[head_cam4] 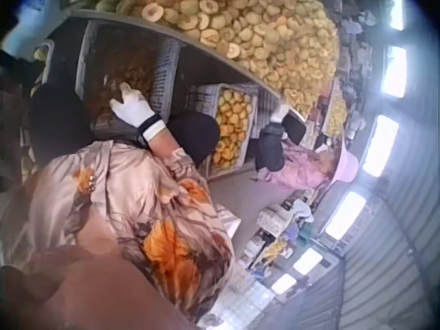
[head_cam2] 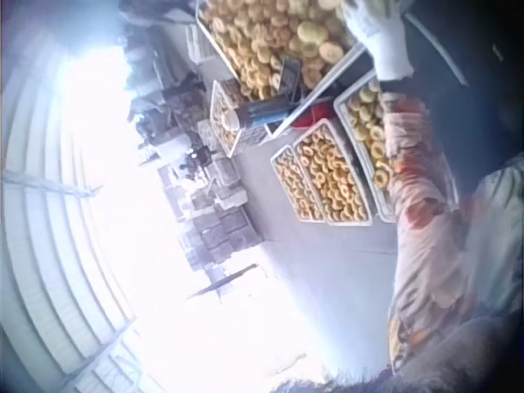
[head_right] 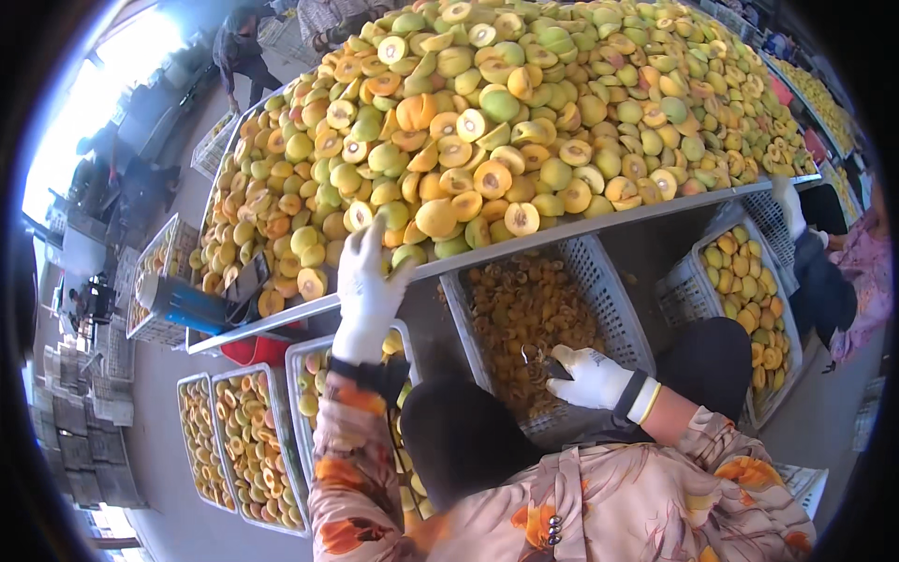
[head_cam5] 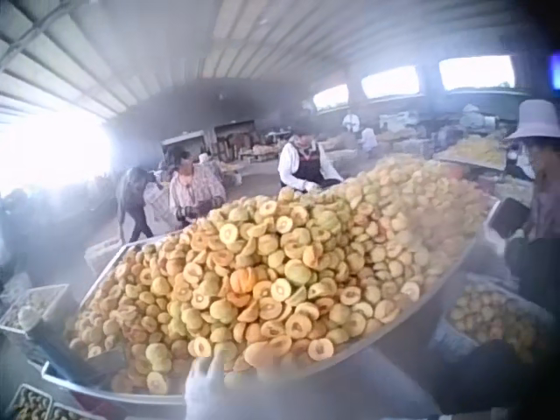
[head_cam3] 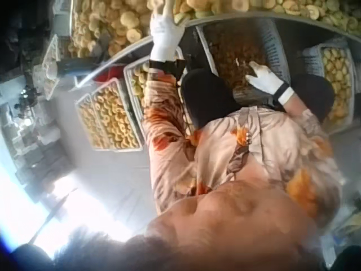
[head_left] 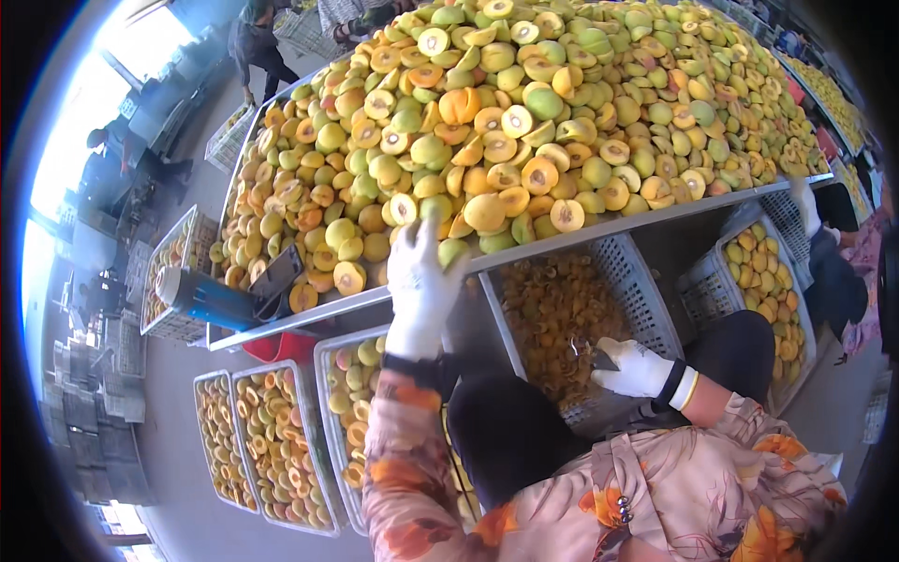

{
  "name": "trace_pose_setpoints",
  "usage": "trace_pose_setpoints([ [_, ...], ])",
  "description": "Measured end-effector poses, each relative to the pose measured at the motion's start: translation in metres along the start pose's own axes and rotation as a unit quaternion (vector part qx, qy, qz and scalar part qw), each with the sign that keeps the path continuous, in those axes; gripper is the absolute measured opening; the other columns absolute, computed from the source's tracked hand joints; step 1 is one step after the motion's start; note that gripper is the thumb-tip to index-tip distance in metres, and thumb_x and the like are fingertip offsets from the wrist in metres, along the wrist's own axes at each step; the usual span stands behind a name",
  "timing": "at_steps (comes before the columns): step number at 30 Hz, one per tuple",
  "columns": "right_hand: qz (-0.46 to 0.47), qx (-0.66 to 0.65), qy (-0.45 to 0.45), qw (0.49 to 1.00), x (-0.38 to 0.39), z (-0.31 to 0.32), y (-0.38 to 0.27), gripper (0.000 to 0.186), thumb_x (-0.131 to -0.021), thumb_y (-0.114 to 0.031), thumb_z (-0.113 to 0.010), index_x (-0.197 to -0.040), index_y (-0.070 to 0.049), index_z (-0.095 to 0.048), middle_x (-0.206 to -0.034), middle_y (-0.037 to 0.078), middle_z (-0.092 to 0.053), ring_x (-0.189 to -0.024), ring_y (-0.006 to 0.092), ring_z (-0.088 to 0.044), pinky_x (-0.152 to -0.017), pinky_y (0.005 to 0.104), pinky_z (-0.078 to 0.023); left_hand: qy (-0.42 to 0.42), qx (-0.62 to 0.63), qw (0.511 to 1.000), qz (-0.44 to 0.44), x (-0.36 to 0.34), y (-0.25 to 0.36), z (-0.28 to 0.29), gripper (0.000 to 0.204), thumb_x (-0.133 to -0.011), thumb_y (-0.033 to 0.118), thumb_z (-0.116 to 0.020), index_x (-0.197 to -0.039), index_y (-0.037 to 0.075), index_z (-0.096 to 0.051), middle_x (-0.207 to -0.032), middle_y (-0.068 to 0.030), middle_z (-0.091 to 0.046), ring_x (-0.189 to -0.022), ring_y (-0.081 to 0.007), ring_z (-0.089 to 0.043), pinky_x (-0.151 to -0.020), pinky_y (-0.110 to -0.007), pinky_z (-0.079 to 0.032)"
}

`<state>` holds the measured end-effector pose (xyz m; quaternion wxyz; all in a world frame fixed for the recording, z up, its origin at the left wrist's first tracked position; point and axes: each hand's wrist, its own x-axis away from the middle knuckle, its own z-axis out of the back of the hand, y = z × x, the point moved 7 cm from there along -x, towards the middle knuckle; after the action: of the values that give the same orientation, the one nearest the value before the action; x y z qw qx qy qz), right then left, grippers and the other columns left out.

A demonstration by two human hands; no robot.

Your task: The person removes pits from peach halves using a handheld coring tool, dropping the seeds into a crate and placing the pitted peaches into a plastic tray.

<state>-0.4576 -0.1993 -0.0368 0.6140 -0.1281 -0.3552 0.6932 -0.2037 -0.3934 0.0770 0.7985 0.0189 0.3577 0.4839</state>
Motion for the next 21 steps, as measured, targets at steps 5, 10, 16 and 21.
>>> trace_pose_setpoints([
  [5, 0.025, -0.012, 0.059, 0.998, 0.011, 0.02, -0.002, 0.035, -0.085, -0.027, -0.068, -0.099, 0.002, -0.055, -0.078, 0.026, -0.065, -0.079, 0.0468, -0.066, -0.068, 0.0497, -0.051, -0.188, -0.091, 0.977, -0.051, -0.056, 0.032, -0.087, 0.074, -0.074, 0.028, -0.084, -0.138, 0.007, -0.055, -0.125, -0.0183, -0.059, -0.117, -0.038, -0.054, -0.097, -0.048, -0.047],
  [10, 0.019, -0.074, 0.095, 0.993, 0.014, 0.061, -0.027, 0.033, -0.085, -0.025, -0.069, -0.095, 0.002, -0.053, -0.076, 0.027, -0.063, -0.078, 0.0477, -0.065, -0.065, 0.0507, -0.049, -0.113, 0.523, 0.803, 0.264, -0.03, 0.041, -0.057, 0.057, -0.091, 0.038, -0.068, -0.134, 0.002, -0.056, -0.113, -0.019, -0.068, -0.093, -0.0328, -0.066, -0.079, -0.04, -0.053],
  [16, 0.153, -0.105, 0.158, 0.97, 0.014, 0.091, -0.112, 0.031, -0.088, -0.022, -0.069, -0.103, -0.001, -0.05, -0.074, 0.023, -0.063, -0.074, 0.0455, -0.064, -0.064, 0.0497, -0.048, -0.072, 0.797, 0.523, 0.293, 0.039, 0.103, -0.015, 0.054, -0.096, 0.039, -0.057, -0.134, 0.001, -0.056, -0.123, -0.0215, -0.064, -0.095, -0.0297, -0.065, -0.078, -0.038, -0.053],
  [21, 0.219, -0.079, 0.213, 0.949, 0.028, 0.086, -0.139, 0.029, -0.09, -0.017, -0.068, -0.095, 0.0, -0.045, -0.071, 0.026, -0.063, -0.068, 0.0467, -0.065, -0.056, 0.0509, -0.048, -0.037, 0.618, 0.745, 0.247, 0.071, 0.144, 0.027, 0.059, -0.097, 0.04, -0.055, -0.141, 0.001, -0.051, -0.122, -0.0176, -0.062, -0.103, -0.0254, -0.061, -0.087, -0.04, -0.053],
])
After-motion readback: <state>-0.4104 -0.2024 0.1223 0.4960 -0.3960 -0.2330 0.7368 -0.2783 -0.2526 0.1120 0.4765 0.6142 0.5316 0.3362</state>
